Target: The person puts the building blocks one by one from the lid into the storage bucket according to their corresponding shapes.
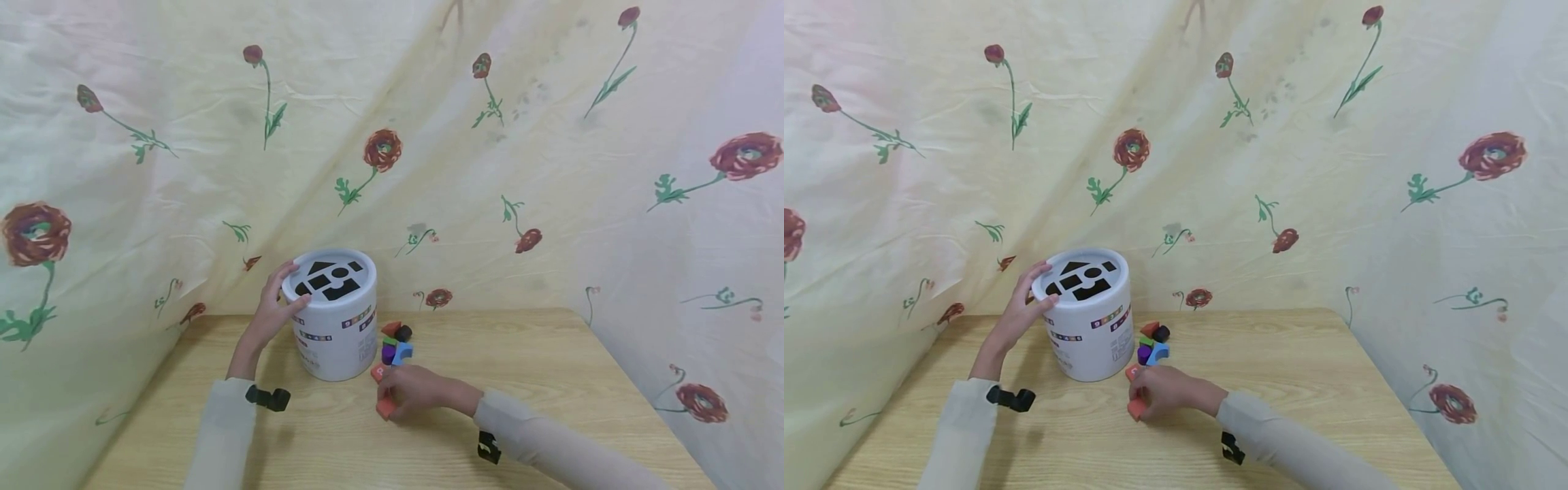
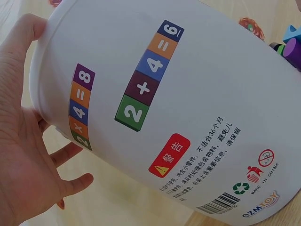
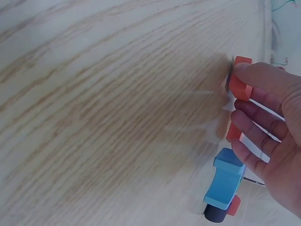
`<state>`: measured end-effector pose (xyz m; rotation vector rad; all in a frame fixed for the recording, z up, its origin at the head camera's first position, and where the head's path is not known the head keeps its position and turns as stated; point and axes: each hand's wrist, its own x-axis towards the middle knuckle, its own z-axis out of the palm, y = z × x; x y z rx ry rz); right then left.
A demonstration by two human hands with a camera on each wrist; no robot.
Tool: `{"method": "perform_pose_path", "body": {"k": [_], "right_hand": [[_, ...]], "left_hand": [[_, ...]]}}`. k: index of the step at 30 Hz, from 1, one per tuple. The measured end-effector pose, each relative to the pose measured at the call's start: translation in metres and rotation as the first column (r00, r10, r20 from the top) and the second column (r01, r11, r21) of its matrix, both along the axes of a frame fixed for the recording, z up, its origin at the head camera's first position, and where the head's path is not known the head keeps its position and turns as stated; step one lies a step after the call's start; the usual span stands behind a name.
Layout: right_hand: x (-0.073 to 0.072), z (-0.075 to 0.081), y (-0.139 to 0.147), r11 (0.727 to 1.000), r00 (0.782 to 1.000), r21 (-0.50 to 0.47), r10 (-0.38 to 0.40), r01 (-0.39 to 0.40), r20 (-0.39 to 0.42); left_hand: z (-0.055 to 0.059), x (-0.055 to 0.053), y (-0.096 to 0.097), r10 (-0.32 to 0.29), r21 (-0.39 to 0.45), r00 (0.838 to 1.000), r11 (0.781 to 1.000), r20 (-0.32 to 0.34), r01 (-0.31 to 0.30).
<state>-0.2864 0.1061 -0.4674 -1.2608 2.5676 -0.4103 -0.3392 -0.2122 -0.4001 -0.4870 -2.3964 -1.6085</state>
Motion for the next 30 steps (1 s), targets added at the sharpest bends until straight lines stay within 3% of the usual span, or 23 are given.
{"method": "perform_pose_path", "body": {"k": [9,16,21,26,30], "right_hand": [[-0.008,0.013,-0.001,0.989,0.996,-0.124,-0.068,0.076,0.064],[-0.017,0.046,0.006,0.965,0.991,-0.224,-0.128,0.134,0.045],[-0.025,0.073,0.008,0.922,0.991,-0.365,-0.115,0.132,0.069],[-0.032,0.096,0.009,0.868,0.991,-0.493,-0.114,0.064,-0.072],[-0.038,0.113,0.007,0.848,0.976,-0.524,-0.173,0.080,-0.130]], "left_hand": [[-0.003,0.002,-0.005,0.014,-0.008,1.000,1.000,0.008,-0.014],[-0.002,-0.001,0.000,0.014,-0.004,1.000,1.000,0.008,-0.014],[0.001,0.001,-0.001,0.018,-0.015,1.000,1.000,0.007,-0.018],[0.017,0.014,0.005,0.009,-0.003,1.000,1.000,0.023,-0.009],[0.023,0.020,0.008,0.001,0.009,0.999,1.000,0.040,-0.001]]}}
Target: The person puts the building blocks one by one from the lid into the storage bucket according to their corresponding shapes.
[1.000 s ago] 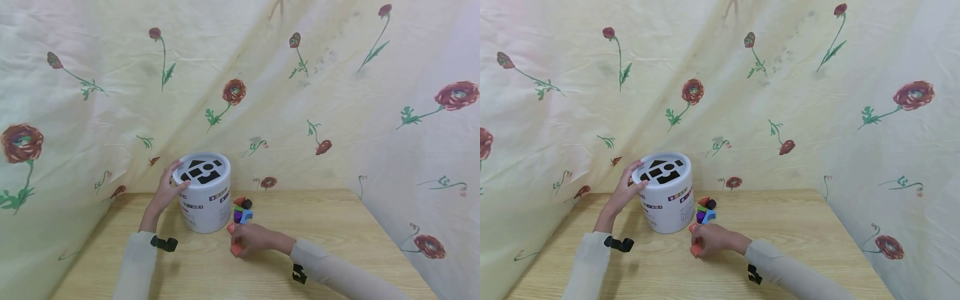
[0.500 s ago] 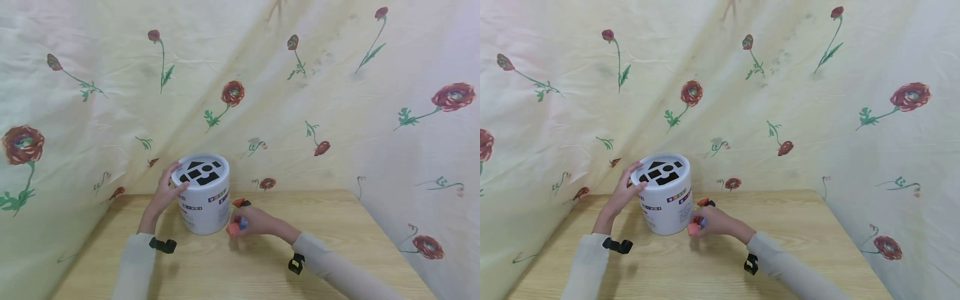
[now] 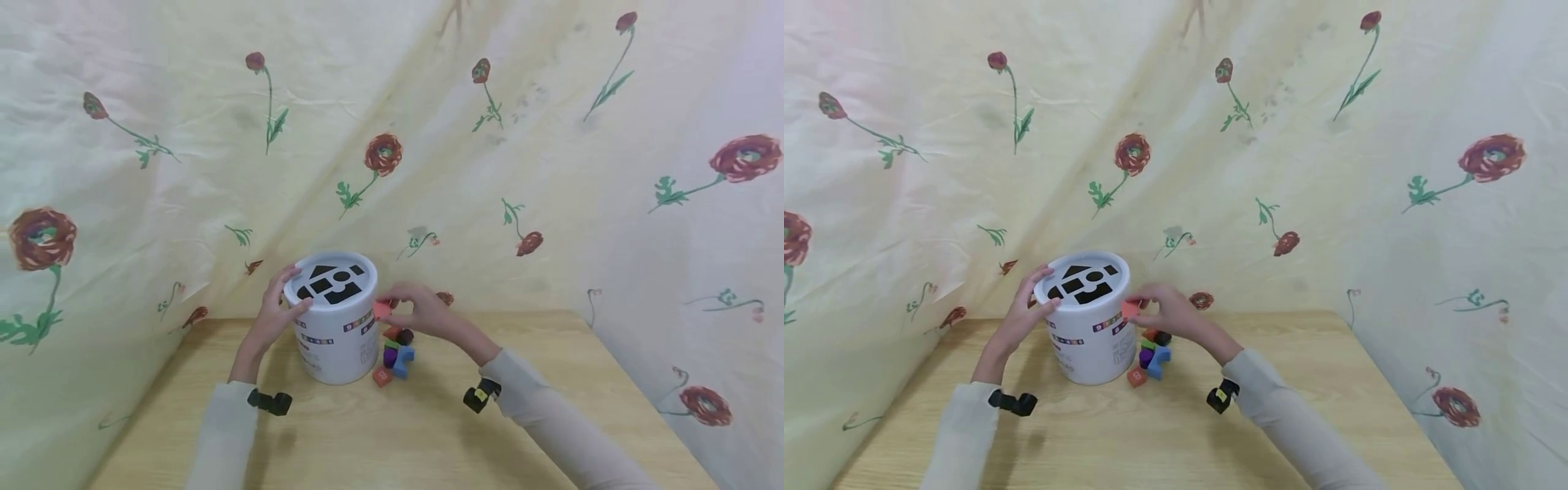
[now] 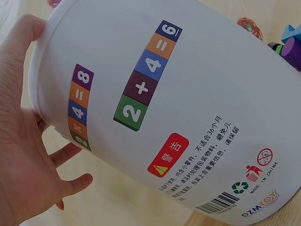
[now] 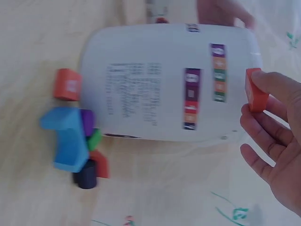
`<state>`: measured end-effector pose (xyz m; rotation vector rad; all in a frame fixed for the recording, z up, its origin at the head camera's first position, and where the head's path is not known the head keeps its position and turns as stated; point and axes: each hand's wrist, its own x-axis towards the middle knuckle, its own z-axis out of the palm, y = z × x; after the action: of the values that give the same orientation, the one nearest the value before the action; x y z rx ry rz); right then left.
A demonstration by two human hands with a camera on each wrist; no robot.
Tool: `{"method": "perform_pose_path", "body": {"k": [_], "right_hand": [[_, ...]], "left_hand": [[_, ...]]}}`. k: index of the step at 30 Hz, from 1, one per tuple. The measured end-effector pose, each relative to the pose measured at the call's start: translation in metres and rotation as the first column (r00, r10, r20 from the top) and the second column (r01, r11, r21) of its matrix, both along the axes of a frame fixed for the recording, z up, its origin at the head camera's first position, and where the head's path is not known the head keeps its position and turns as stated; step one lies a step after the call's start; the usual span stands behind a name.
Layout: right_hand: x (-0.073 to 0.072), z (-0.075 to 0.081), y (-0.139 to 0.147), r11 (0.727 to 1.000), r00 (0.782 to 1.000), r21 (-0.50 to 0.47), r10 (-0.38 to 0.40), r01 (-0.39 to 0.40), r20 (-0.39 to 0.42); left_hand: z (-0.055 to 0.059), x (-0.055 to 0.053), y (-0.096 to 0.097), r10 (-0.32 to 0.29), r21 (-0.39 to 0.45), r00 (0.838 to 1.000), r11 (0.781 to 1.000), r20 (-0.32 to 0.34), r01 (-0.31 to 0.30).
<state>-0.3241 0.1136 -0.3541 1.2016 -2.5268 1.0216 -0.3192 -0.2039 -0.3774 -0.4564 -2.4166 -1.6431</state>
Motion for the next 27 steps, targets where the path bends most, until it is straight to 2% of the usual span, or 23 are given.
{"method": "perform_pose_path", "body": {"k": [7,12,16,20,23,27], "right_hand": [[-0.011,0.024,-0.005,0.998,0.998,0.006,-0.056,0.056,-0.020],[-0.021,0.035,-0.014,0.996,0.996,-0.010,-0.085,0.085,-0.007],[-0.030,0.040,-0.022,0.991,0.991,-0.012,-0.131,0.132,0.019],[-0.037,0.042,-0.031,0.977,0.977,0.005,-0.211,0.211,0.032],[-0.043,0.042,-0.040,0.962,0.962,0.028,-0.273,0.273,0.005],[-0.049,0.040,-0.049,0.939,0.940,0.047,-0.337,0.340,-0.049]], "left_hand": [[-0.021,-0.016,-0.006,0.004,0.001,1.000,1.000,-0.023,-0.004],[-0.023,-0.019,-0.007,0.010,-0.001,1.000,1.000,-0.028,-0.010],[-0.018,-0.014,-0.005,0.006,0.004,1.000,1.000,-0.017,-0.006],[-0.003,-0.001,0.000,-0.007,0.007,1.000,1.000,-0.011,0.007],[0.006,0.007,0.002,-0.007,-0.003,1.000,1.000,-0.008,0.007],[0.007,0.009,0.003,-0.005,-0.003,1.000,1.000,-0.006,0.005]]}}
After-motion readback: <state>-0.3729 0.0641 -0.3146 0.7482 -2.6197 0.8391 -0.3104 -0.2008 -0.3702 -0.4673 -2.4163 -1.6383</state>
